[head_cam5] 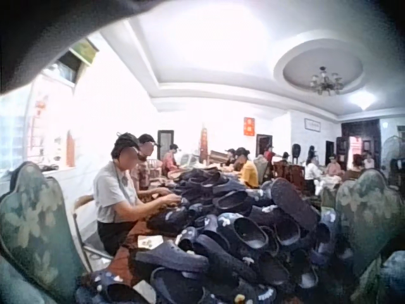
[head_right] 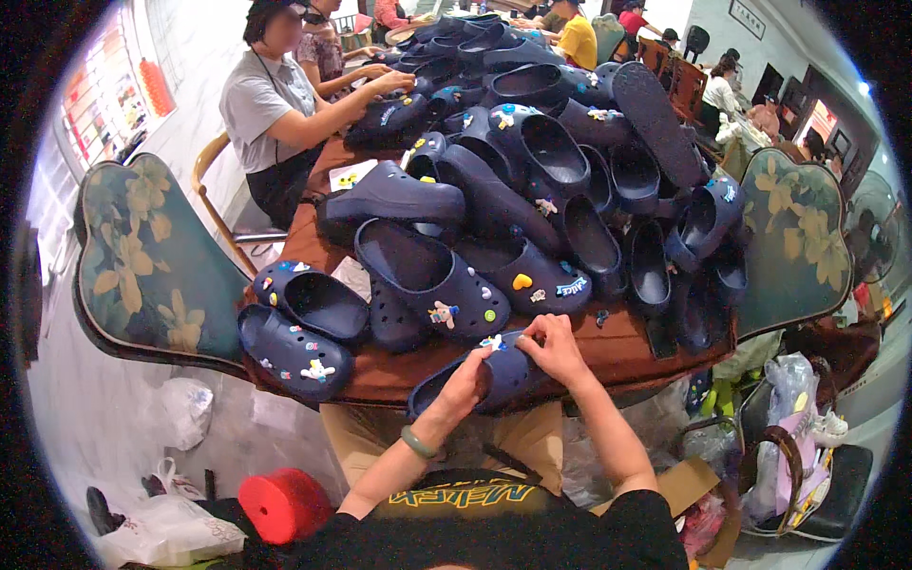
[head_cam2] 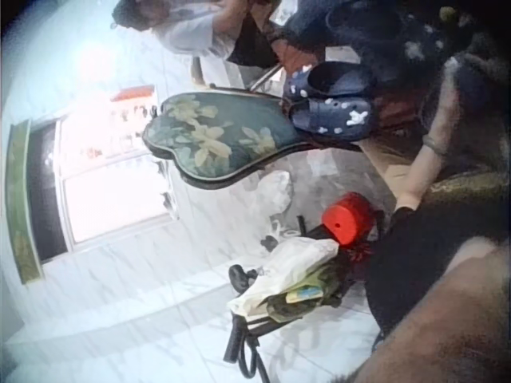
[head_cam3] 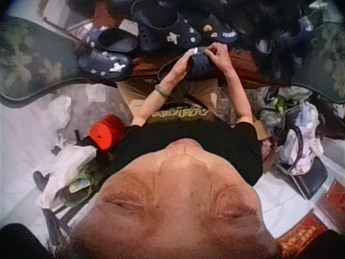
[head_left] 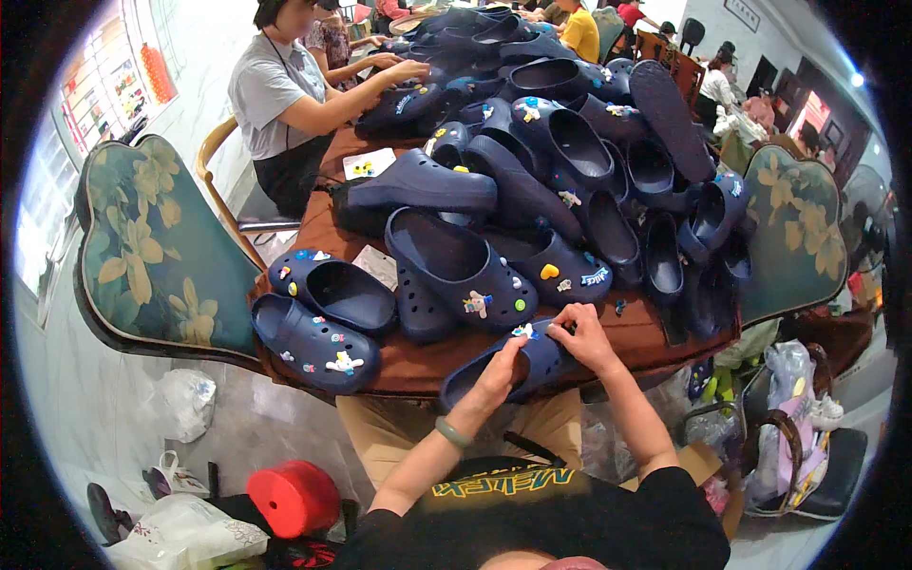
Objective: The worker is attaching small decorative charms to clogs at a manufacturing station.
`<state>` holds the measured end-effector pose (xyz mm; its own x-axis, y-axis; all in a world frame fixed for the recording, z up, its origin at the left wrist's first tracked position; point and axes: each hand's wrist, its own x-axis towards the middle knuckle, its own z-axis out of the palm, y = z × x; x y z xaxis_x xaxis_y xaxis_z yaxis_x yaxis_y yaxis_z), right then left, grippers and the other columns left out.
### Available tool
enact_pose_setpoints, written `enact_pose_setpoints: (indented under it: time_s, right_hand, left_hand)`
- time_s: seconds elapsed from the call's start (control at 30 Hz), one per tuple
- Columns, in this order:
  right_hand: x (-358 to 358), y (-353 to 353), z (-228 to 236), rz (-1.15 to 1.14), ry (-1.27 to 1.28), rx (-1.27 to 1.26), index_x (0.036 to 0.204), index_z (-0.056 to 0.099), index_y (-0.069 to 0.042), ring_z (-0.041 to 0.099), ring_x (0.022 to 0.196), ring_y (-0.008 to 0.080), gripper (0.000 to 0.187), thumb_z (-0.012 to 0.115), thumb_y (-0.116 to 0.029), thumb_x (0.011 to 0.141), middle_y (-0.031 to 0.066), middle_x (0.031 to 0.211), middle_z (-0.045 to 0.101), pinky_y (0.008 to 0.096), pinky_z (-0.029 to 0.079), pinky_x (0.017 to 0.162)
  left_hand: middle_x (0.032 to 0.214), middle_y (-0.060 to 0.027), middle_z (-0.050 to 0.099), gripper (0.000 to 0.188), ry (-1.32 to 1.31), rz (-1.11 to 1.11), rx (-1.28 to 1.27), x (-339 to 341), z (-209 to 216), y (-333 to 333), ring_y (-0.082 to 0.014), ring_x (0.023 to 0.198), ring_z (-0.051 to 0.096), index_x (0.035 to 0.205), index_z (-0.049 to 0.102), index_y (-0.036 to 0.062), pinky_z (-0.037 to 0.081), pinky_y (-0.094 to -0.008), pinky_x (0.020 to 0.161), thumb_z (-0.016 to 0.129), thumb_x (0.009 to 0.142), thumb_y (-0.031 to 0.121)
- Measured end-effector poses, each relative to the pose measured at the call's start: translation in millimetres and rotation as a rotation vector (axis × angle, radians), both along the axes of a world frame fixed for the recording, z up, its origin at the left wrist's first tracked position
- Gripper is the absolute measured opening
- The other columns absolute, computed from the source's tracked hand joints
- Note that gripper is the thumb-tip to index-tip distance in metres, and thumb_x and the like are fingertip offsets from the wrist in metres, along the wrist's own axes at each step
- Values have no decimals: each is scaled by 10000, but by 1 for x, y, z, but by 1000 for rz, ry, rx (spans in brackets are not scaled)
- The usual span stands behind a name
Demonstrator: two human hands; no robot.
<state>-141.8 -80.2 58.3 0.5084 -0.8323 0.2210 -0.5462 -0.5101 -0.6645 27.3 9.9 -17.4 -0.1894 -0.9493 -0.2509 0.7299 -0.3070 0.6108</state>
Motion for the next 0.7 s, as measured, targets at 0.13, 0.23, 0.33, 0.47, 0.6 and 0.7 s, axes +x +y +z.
enact_pose_setpoints:
  time_s: [0.13,0.23,0.33,0.47,0.6,0.7]
  right_hand:
    - [-10,-2,7,104,-176,151,909,687,-86,527,1042,241,187,748,-186,764,58,900,602,354,401,943]
    - [-20,-3,18,174,-99,149,899,698,-93,541,1040,248,162,749,-168,765,69,926,615,368,411,939]
    - [-21,-13,29,284,35,80,879,699,-88,541,1039,265,146,746,-172,769,86,922,616,379,420,923]
    - [-14,-23,28,355,91,64,857,690,-71,529,1025,290,170,746,-206,771,99,884,603,389,418,914]
    - [-4,-13,10,177,79,-57,799,652,-70,520,918,289,234,765,-269,748,85,851,591,397,417,842]
    - [3,-3,-1,75,3,-137,762,619,-88,503,863,288,264,770,-304,738,82,823,568,405,408,784]
  left_hand:
    - [1197,-68,626,378,-39,-18,-4,-2,11,9,-157,1093,591,1246,552,26,438,-320,985,514,977,289]
    - [1207,-64,619,365,-4,-36,-28,-1,23,14,-152,1106,579,1238,563,24,426,-319,995,527,974,273]
    - [1210,-61,616,352,-23,-42,-21,0,29,16,-147,1116,570,1229,572,22,421,-318,999,520,979,263]
    - [1205,-60,617,346,2,-24,-77,1,30,16,-144,1116,569,1227,574,23,419,-314,1000,511,982,260]
    - [1210,-62,614,358,-79,-52,16,1,35,11,-149,1117,572,1229,577,37,426,-318,991,513,975,283]
    - [1145,-41,628,344,-211,-29,102,2,43,11,-136,1030,589,1193,595,62,448,-305,902,520,966,309]
